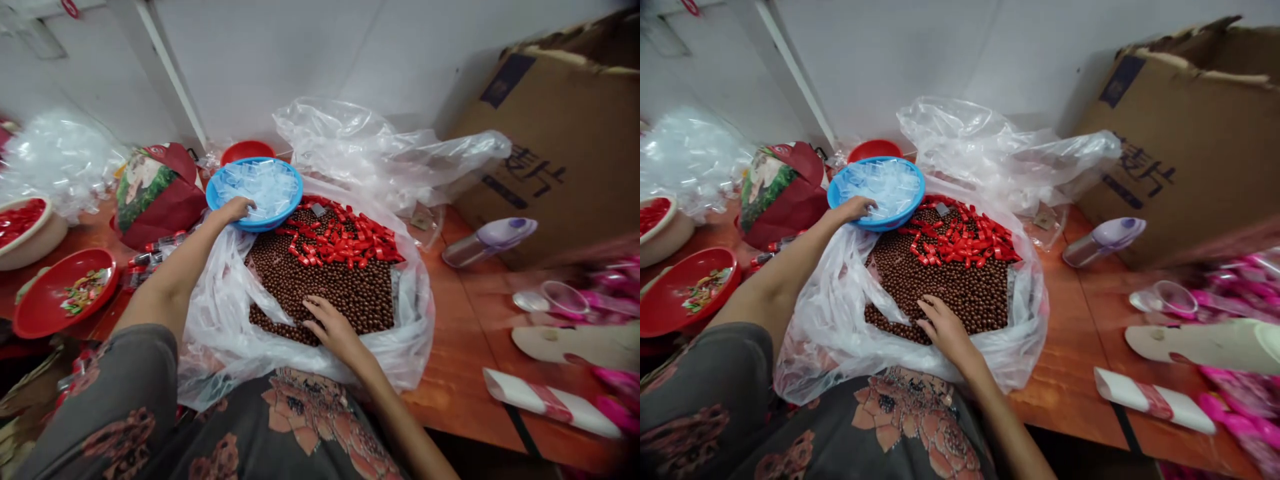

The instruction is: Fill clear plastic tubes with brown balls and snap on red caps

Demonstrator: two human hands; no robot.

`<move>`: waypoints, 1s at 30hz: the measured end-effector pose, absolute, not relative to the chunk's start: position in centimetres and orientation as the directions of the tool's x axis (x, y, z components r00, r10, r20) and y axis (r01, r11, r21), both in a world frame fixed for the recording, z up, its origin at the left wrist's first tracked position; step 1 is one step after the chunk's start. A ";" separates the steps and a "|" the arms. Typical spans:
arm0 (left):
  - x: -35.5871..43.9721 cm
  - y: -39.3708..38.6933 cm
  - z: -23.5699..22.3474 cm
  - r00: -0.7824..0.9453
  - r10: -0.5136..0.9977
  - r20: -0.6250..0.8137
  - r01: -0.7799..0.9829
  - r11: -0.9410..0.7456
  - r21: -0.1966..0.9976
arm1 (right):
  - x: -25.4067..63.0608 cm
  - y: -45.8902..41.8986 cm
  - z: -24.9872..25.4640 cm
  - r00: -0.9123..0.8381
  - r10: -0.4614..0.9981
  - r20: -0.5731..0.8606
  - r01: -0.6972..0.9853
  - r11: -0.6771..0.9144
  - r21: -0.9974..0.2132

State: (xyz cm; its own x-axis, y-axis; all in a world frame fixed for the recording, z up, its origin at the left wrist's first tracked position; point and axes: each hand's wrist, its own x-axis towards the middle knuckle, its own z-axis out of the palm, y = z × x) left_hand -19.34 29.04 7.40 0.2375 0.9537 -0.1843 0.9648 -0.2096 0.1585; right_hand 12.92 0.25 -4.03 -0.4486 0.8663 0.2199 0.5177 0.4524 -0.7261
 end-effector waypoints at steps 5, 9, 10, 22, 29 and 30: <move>-17.9 27.0 9.9 0.178 0.983 0.046 0.916 -0.183 0.357 | 12.9 0.3 -3.9 -0.429 0.876 0.220 0.486 0.429 -0.761; -13.6 22.2 10.7 0.268 0.963 -0.005 0.748 -0.205 0.631 | 13.2 1.4 -3.0 -0.274 0.935 0.227 0.444 0.332 -0.833; -12.3 20.7 10.5 0.337 0.939 -0.077 0.688 -0.189 0.701 | 13.2 1.9 -2.7 -0.206 0.954 0.217 0.411 0.286 -0.866; -6.7 13.2 2.5 0.460 0.849 -0.260 0.502 -0.007 0.865 | 12.3 7.5 -1.3 -0.048 0.999 0.018 -0.039 0.017 -0.999; -8.6 13.6 2.5 0.294 0.955 -0.038 0.748 -0.204 0.631 | 12.9 7.6 -1.3 0.151 0.987 0.047 0.032 0.043 -0.999; -8.6 13.2 2.7 0.272 0.962 0.013 0.755 -0.222 0.618 | 13.1 7.2 -1.3 0.183 0.982 0.053 0.046 0.046 -0.998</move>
